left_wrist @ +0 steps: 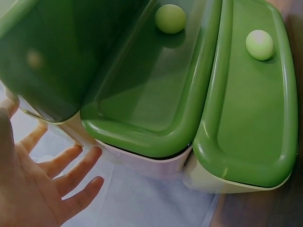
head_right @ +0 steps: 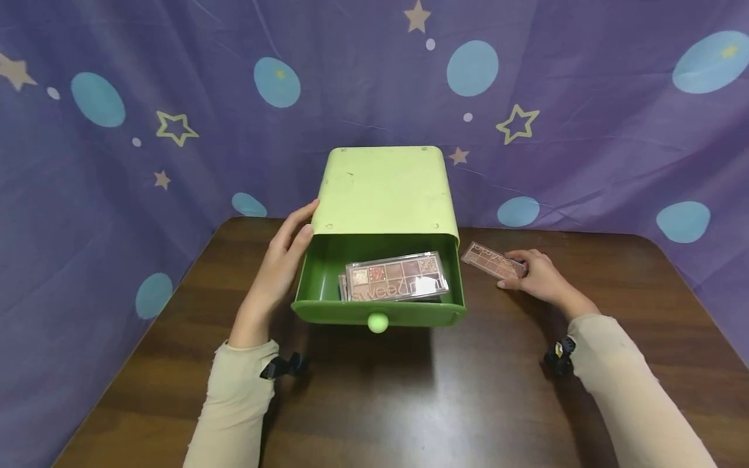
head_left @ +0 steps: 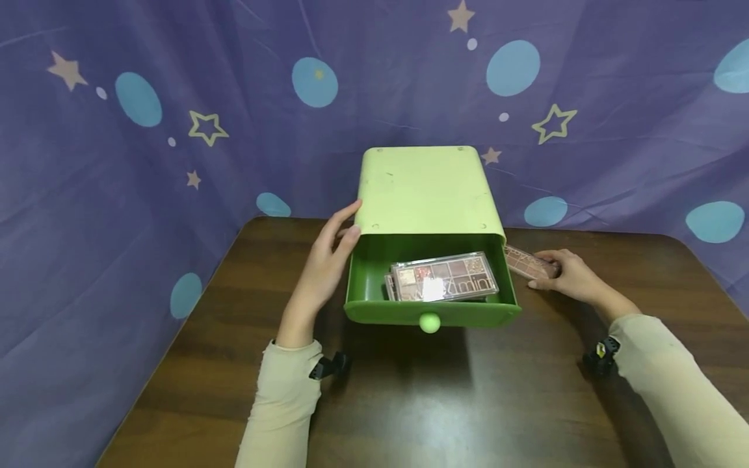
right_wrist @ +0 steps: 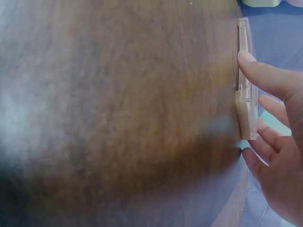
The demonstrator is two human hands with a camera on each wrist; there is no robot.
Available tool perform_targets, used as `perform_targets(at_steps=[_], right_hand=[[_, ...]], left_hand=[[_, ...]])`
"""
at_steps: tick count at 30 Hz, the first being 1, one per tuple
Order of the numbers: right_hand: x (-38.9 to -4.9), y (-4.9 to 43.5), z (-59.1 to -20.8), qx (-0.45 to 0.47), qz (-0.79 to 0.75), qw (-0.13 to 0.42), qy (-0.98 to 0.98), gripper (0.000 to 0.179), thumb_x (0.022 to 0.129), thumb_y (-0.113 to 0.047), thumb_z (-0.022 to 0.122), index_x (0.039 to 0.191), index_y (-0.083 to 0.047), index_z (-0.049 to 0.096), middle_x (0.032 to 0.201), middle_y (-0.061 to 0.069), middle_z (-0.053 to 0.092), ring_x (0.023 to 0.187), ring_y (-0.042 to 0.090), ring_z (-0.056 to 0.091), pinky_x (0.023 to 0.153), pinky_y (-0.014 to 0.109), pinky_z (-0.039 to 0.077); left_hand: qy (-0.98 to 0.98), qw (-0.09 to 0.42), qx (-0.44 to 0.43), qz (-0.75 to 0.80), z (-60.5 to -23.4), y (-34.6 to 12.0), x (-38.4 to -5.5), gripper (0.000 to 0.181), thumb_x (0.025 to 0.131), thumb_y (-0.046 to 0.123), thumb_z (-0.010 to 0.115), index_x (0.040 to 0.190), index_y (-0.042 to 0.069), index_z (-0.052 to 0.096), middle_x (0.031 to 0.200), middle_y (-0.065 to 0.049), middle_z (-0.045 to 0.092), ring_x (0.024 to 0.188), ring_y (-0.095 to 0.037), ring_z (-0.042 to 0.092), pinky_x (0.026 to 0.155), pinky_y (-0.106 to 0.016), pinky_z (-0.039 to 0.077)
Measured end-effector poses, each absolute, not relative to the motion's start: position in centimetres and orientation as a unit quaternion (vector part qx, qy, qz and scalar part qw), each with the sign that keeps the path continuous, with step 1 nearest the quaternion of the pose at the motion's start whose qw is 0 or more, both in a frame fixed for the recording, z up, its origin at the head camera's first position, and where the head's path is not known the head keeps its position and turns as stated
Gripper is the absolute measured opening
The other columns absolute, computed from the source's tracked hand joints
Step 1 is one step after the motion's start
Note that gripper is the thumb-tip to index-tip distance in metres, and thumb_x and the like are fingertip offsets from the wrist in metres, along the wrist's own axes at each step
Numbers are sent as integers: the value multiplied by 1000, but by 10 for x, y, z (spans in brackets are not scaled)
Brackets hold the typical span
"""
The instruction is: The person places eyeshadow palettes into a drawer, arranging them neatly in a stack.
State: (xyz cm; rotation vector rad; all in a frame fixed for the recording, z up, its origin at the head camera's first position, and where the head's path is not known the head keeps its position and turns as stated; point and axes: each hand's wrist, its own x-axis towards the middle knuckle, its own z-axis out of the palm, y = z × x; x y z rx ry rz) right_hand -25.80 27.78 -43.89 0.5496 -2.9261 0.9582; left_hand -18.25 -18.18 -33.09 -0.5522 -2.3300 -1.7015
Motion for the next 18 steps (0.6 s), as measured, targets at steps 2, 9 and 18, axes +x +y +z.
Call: perform_targets(at_steps=[2,9,18], right_hand=[[-258,277,-439,172,300,3,-938,68,79,-20,84,128,15,54,102,24,54,90,30,47,74,38,39],[-262,277,-442,164,277,-3,-947,70,79,-24,84,127,17,55,107,30,55,99,39,48,81,47,38],[-260,274,-432,144,286,-24,-947,69,78,-29,84,123,17,57,86,16,65,80,27,59,75,38,43]], left_hand=[[-790,102,-188,-575,-330,-182,-183,47,106,35,45,152,28,40,155,9,34,129,-24,45,104,-49,39],[-792,99,-180,-575,-331,-183,-183,48,105,40,45,152,30,40,156,10,34,131,-25,43,104,-50,39],[-792,98,-182,-574,-330,-183,-182,47,106,37,45,152,29,41,155,10,34,129,-24,44,103,-50,39]])
